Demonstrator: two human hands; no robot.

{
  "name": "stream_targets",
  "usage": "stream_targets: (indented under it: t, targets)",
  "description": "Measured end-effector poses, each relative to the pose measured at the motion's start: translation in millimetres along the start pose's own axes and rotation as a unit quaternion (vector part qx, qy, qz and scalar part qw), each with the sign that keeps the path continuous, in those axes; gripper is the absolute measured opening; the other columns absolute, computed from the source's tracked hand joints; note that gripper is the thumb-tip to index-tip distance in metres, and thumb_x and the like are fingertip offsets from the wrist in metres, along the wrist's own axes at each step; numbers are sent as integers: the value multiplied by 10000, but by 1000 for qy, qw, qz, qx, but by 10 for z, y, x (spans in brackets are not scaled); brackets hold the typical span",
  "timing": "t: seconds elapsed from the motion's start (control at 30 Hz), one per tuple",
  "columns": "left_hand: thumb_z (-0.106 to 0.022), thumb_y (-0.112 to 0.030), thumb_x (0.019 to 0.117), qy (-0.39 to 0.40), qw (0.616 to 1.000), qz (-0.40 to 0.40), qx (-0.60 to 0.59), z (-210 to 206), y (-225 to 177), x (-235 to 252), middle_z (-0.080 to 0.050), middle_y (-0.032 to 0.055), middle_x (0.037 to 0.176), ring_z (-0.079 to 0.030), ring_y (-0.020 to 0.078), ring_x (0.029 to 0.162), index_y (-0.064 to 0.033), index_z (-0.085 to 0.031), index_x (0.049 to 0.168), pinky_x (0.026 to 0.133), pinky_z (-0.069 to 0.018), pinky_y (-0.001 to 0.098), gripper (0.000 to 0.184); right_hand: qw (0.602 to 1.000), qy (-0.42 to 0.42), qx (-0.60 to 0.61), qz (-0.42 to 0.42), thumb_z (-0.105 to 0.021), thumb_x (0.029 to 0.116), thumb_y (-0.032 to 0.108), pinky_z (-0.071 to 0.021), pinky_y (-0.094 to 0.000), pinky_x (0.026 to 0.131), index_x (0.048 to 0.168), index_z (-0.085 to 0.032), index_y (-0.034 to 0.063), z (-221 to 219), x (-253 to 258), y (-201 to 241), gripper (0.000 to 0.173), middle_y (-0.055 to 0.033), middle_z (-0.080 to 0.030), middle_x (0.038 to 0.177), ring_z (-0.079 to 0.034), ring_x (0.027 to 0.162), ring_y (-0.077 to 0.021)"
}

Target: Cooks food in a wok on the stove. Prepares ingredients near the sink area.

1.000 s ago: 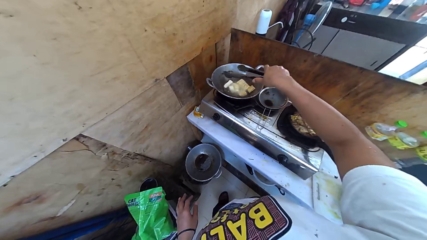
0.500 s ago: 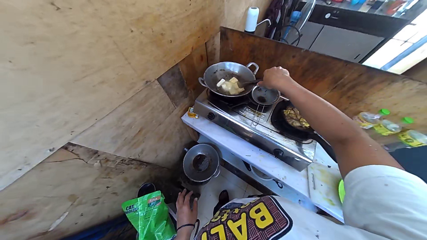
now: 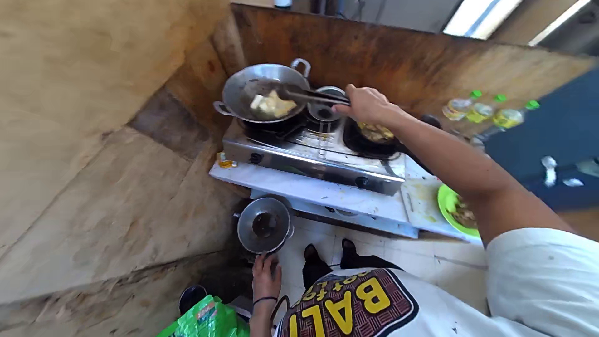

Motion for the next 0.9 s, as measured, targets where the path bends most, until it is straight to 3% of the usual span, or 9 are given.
stream_targets:
  t: [0.07, 0.1, 0.17, 0.27, 0.43, 0.53, 0.6, 0.73, 0.9]
  targets:
    - [-679, -149, 968, 19, 999, -32, 17, 5, -96, 147, -462, 294, 1516, -382, 496, 1443, 32, -667, 1276, 1154, -360, 622, 358, 990, -8, 142, -9, -531, 1041, 535, -521, -584, 871, 1330, -550, 4, 7, -228, -421, 605, -229, -663, 1096, -663, 997, -377]
    - [-674, -157, 973, 28, 998, -46, 24, 0, -148, 213, -455, 293, 1523, -377, 500, 1446, 34, -663, 1280, 1153, -357, 630, 362, 976, -16, 217, -27, -501, 1057, 523, -535, -477, 764, 1312, -556, 27, 25, -389, -630, 560, -160, -654, 1004, -641, 838, -276]
    - [-663, -158, 982, 42, 996, -79, 26, -37, -277, 345, -443, 296, 1532, -378, 500, 1445, 38, -653, 1291, 1162, -345, 626, 367, 914, -41, 398, -75, -429, 1090, 500, -404, -232, 458, 1241, -555, 112, 85, -831, -1067, 435, -6, -582, 768, -460, 500, -78]
    - [-646, -133, 985, 64, 989, -127, 30, -162, -551, 451, -448, 312, 1517, -427, 496, 1413, 55, -645, 1291, 1150, -359, 623, 359, 809, -102, 567, -114, -343, 1103, 521, -345, -177, 369, 1173, -569, 169, 123, -1653, -1782, 424, 38, -556, 696, -390, 412, -35]
    - [-617, -146, 1010, 160, 970, -169, 67, -517, -1260, 444, -476, 269, 1514, -474, 433, 1399, 49, -614, 1335, 1150, -385, 583, 379, 827, -262, 422, -265, -412, 1079, 483, -432, -258, 498, 1344, -493, 55, -357, -3003, -2977, 510, -5, -570, 841, -464, 548, -68]
    - [-587, -169, 1027, 206, 955, -194, 91, -792, -1729, 354, -490, 253, 1511, -472, 411, 1408, 33, -598, 1367, 1168, -378, 556, 396, 807, -280, 345, -389, -622, 988, 519, -534, -505, 745, 1464, -381, 17, -1094, -3538, -3507, 732, -217, -617, 1113, -616, 827, -295]
    - [-564, -195, 1041, 247, 942, -199, 110, -1015, -2037, 257, -476, 231, 1530, -462, 388, 1422, 14, -577, 1399, 1178, -367, 541, 415, 802, -254, 306, -445, -730, 940, 470, -519, -631, 913, 1505, -341, -16, -1556, -3712, -3681, 841, -313, -637, 1192, -658, 1032, -453]
    - [-527, -224, 1064, 315, 914, -222, 129, -1463, -2548, -23, -453, 215, 1554, -448, 358, 1440, 7, -545, 1433, 1188, -360, 513, 435, 826, -189, 255, -467, -823, 864, 423, -512, -593, 975, 1512, -314, -82, -2245, -3836, -3854, 966, -326, -616, 1253, -649, 1107, -450]
    - [-529, -229, 1064, 350, 902, -225, 113, -1868, -2779, -255, -487, 206, 1527, -483, 331, 1413, 4, -540, 1433, 1182, -382, 477, 437, 811, -205, 260, -482, -855, 817, 459, -531, -530, 980, 1525, -317, -85, -2689, -3828, -3905, 1042, -311, -531, 1410, -641, 1166, -407]
Point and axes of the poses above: each hand's wrist, its own x-axis towards the middle knuckle, its own z-axis out of the back of the hand, y = z × x, the point moved 1 cm from there along x, towards the middle knuckle
